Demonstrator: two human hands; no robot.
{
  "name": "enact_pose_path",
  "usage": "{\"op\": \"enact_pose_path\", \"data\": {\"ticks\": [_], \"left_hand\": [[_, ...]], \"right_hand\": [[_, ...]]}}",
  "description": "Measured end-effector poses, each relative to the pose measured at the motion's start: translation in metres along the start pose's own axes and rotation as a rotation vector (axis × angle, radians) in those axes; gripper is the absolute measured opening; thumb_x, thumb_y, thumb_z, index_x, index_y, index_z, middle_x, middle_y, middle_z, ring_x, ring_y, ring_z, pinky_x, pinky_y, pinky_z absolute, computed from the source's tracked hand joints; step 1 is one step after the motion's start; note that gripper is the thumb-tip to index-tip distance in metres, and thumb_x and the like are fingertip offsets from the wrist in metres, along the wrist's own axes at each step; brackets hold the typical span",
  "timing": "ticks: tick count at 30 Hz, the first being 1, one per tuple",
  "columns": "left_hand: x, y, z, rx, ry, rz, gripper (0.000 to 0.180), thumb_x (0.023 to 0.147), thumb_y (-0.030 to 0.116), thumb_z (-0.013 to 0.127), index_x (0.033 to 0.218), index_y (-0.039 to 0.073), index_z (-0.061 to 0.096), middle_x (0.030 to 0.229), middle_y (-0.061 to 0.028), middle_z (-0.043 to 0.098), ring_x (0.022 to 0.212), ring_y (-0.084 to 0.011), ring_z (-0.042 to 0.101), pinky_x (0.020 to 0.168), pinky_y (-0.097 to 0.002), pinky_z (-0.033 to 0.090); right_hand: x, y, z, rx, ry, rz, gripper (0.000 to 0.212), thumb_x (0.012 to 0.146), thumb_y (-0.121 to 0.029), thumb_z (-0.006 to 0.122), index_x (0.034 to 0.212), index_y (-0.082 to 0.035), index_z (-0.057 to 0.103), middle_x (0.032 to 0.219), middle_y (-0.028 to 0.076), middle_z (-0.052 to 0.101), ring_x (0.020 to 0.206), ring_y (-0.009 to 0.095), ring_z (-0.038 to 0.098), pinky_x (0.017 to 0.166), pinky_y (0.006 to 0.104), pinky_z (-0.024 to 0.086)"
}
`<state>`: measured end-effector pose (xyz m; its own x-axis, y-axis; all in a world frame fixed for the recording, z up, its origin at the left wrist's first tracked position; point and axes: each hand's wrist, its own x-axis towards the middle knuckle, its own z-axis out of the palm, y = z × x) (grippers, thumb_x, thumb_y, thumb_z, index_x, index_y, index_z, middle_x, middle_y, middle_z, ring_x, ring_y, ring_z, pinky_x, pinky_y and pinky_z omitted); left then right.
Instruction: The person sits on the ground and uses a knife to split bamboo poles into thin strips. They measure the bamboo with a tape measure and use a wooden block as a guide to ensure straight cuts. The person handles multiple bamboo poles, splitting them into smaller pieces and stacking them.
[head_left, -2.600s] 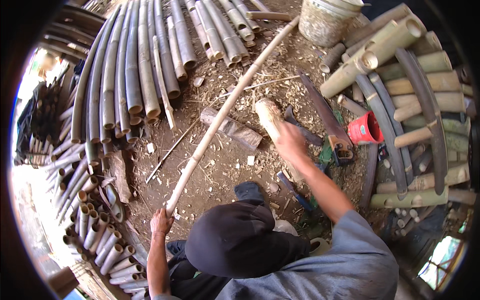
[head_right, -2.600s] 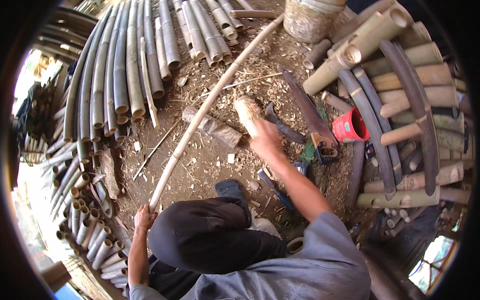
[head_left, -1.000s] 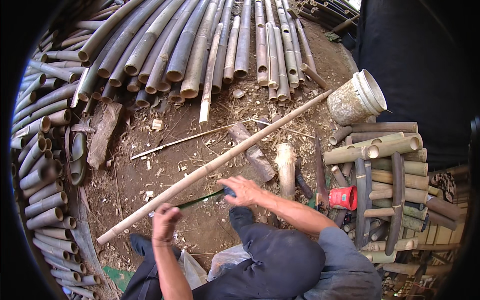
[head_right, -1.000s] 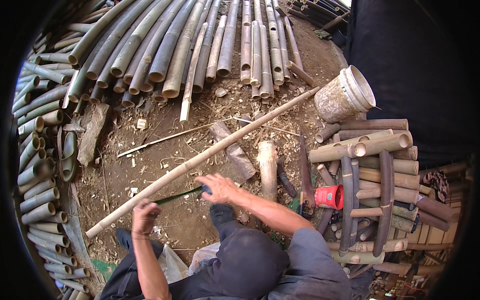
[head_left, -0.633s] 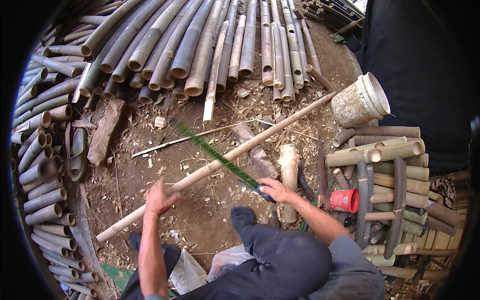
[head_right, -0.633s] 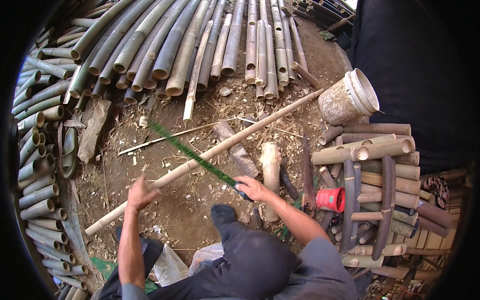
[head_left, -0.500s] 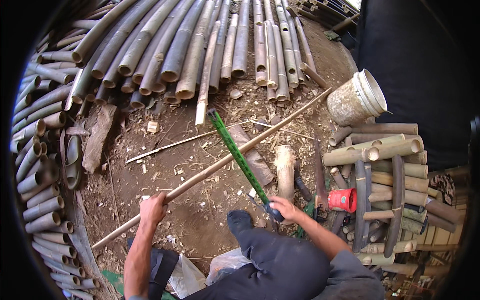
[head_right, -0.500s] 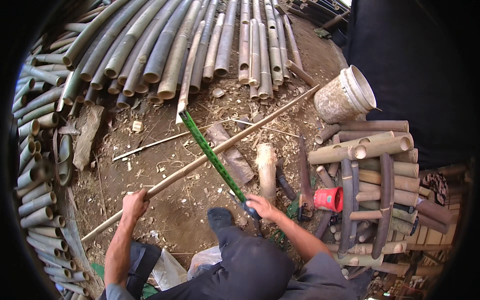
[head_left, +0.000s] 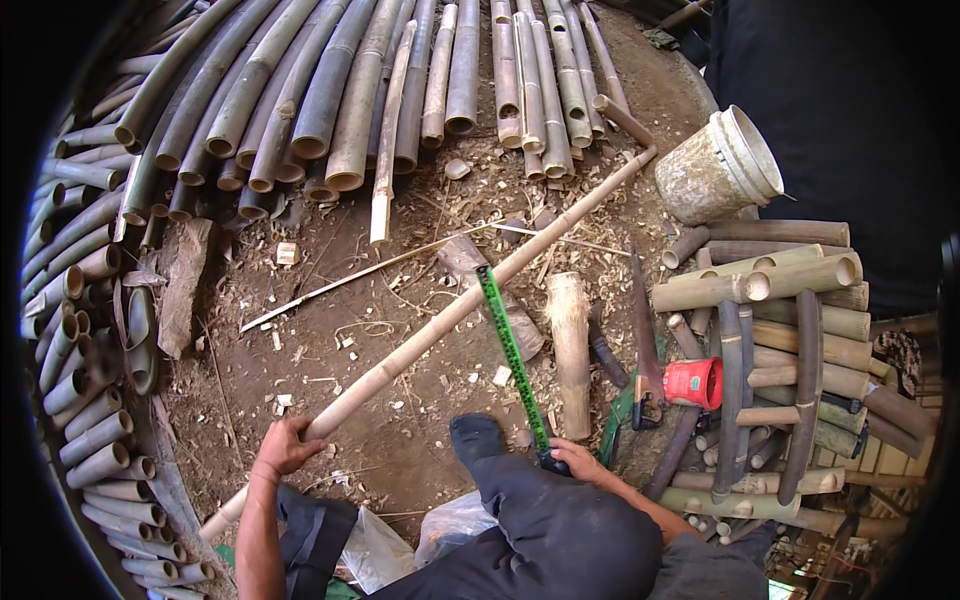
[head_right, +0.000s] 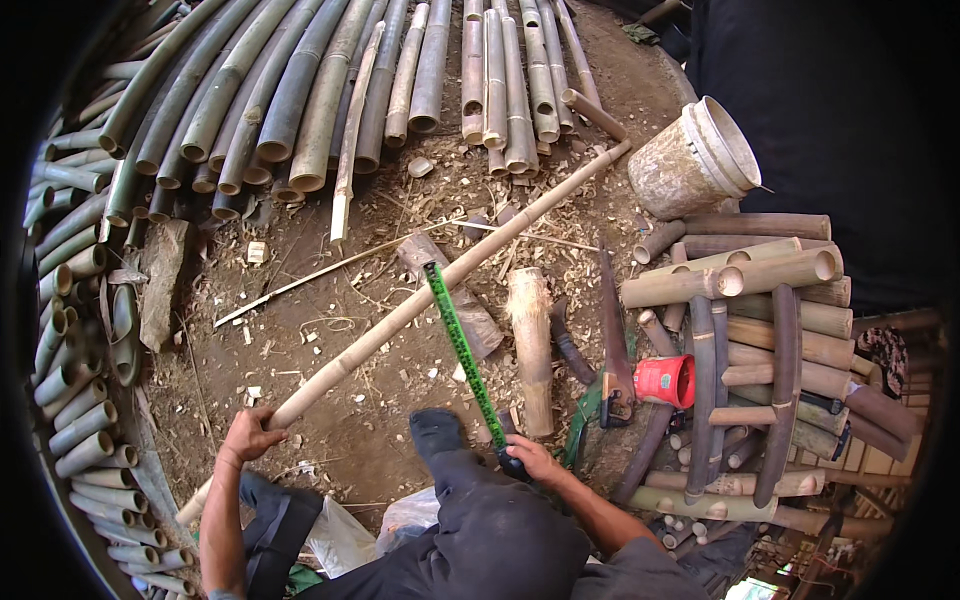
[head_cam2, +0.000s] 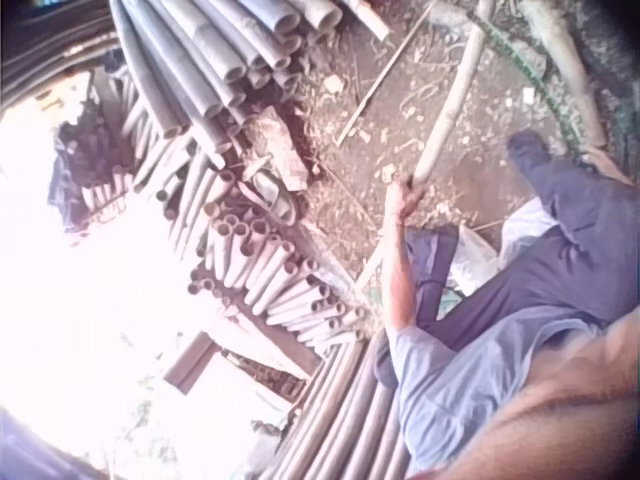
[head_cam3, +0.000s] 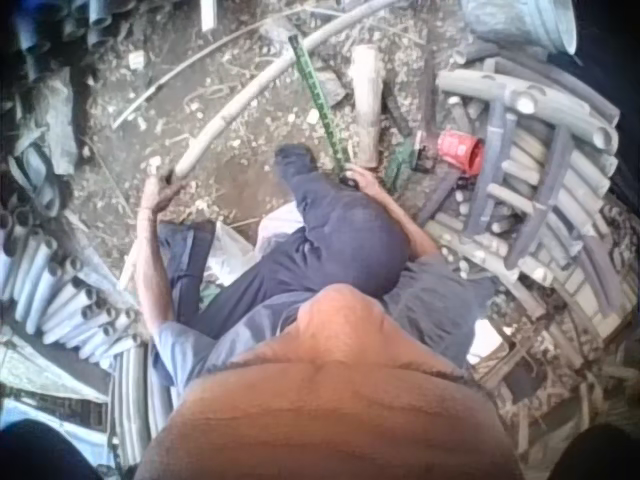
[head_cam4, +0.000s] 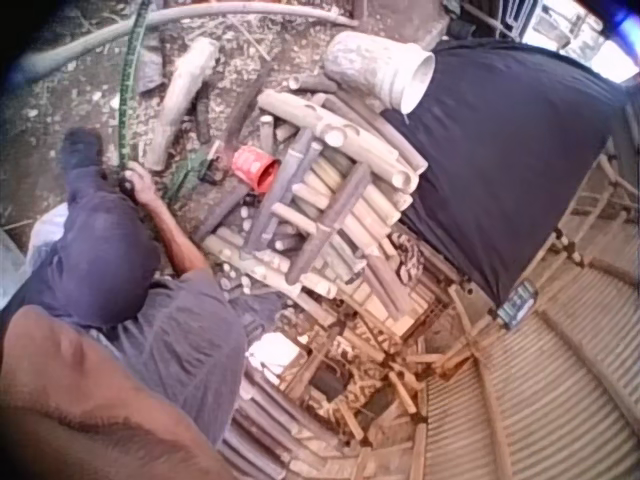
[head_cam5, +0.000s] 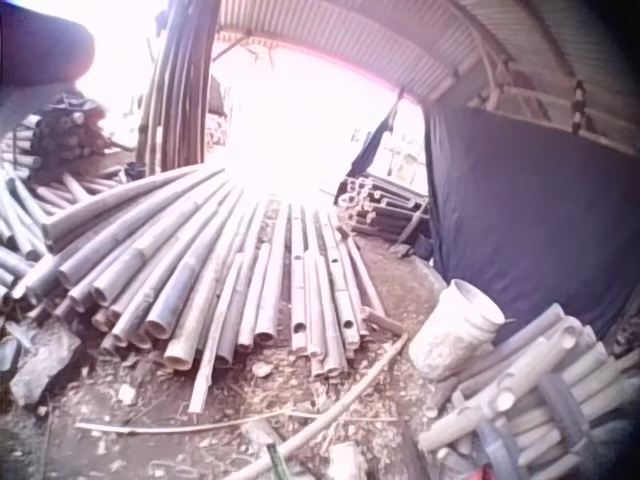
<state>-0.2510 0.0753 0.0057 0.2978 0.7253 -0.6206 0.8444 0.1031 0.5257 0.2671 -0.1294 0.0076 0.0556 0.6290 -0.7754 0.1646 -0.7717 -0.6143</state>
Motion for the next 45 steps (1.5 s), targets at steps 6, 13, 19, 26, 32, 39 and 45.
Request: {"op": "enact_pose_path", "data": {"ticks": [6, 13, 19, 26, 32, 39, 45], "left_hand": [[0.026, 0.023, 0.004, 0.227, -0.078, -0.114, 0.092, 0.073, 0.046, 0.079, 0.142, 0.001, 0.038, 0.133, -0.0239, 0.053, 0.12, -0.0365, 0.053, 0.107, -0.0435, 0.042], [0.107, 0.131, 0.08, 0.173, 0.198, 0.071, 0.069, 0.078, 0.038, 0.074, 0.134, 0.006, 0.048, 0.123, -0.0224, 0.057, 0.115, -0.0351, 0.056, 0.099, -0.0424, 0.047], [0.095, 0.125, -0.008, -0.116, 0.226, 0.121, 0.037, 0.073, 0.031, 0.07, 0.097, 0.003, 0.069, 0.084, -0.019, 0.071, 0.081, -0.0326, 0.07, 0.077, -0.0429, 0.055], [-0.021, 0.172, -0.28, -0.329, 0.647, 0.326, 0.027, 0.085, 0.026, 0.072, 0.098, 0.003, 0.065, 0.07, -0.0013, 0.06, 0.069, -0.0084, 0.061, 0.061, -0.026, 0.052], [-0.109, 0.256, -0.396, -0.615, 0.593, 0.72, 0.038, 0.099, 0.035, 0.054, 0.121, 0.005, 0.052, 0.099, -0.0106, 0.063, 0.088, -0.016, 0.065, 0.079, -0.0307, 0.053], [-0.14, 0.289, -0.475, -0.958, 0.743, 0.857, 0.045, 0.105, 0.022, 0.04, 0.14, -0.006, 0.038, 0.135, -0.0212, 0.054, 0.122, -0.0278, 0.055, 0.107, -0.0378, 0.044], [-0.044, 0.233, -0.311, -1.08, 0.971, 0.731, 0.036, 0.099, 0.025, 0.053, 0.125, 0.001, 0.051, 0.118, -0.0124, 0.061, 0.11, -0.0216, 0.059, 0.096, -0.0357, 0.051]], "right_hand": [[0.001, 0.009, -0.003, 0.159, 0.054, 0.045, 0.046, 0.094, -0.022, 0.054, 0.132, 0.003, 0.053, 0.11, 0.005, 0.064, 0.096, 0.012, 0.059, 0.086, 0.0251, 0.046], [-0.016, 0.043, -0.005, 0.013, 0.204, -0.187, 0.047, 0.091, -0.027, 0.053, 0.128, 0.002, 0.057, 0.114, 0.006, 0.063, 0.106, 0.015, 0.056, 0.094, 0.0265, 0.041], [-0.044, 0.015, -0.007, 0.364, 0.245, 0.049, 0.046, 0.091, -0.03, 0.049, 0.126, -0.002, 0.059, 0.107, 0.009, 0.064, 0.092, 0.016, 0.06, 0.084, 0.0288, 0.046], [-0.019, 0.094, -0.008, 0.083, 0.421, -0.343, 0.042, 0.089, -0.029, 0.051, 0.116, 0.0, 0.063, 0.106, 0.007, 0.063, 0.098, 0.017, 0.056, 0.09, 0.0292, 0.042], [-0.02, 0.065, -0.01, 0.283, 0.332, -0.198, 0.041, 0.089, -0.031, 0.053, 0.114, 0.0, 0.062, 0.1, 0.004, 0.062, 0.093, 0.015, 0.055, 0.086, 0.0286, 0.043], [-0.028, 0.066, -0.013, 0.555, 0.265, -0.271, 0.04, 0.09, -0.028, 0.049, 0.117, -0.001, 0.062, 0.1, 0.005, 0.063, 0.09, 0.014, 0.057, 0.083, 0.0282, 0.046], [-0.019, 0.11, -0.022, 0.379, 0.639, -0.315, 0.04, 0.09, -0.028, 0.048, 0.119, -0.003, 0.061, 0.097, 0.009, 0.063, 0.082, 0.018, 0.062, 0.075, 0.0329, 0.054]]}}
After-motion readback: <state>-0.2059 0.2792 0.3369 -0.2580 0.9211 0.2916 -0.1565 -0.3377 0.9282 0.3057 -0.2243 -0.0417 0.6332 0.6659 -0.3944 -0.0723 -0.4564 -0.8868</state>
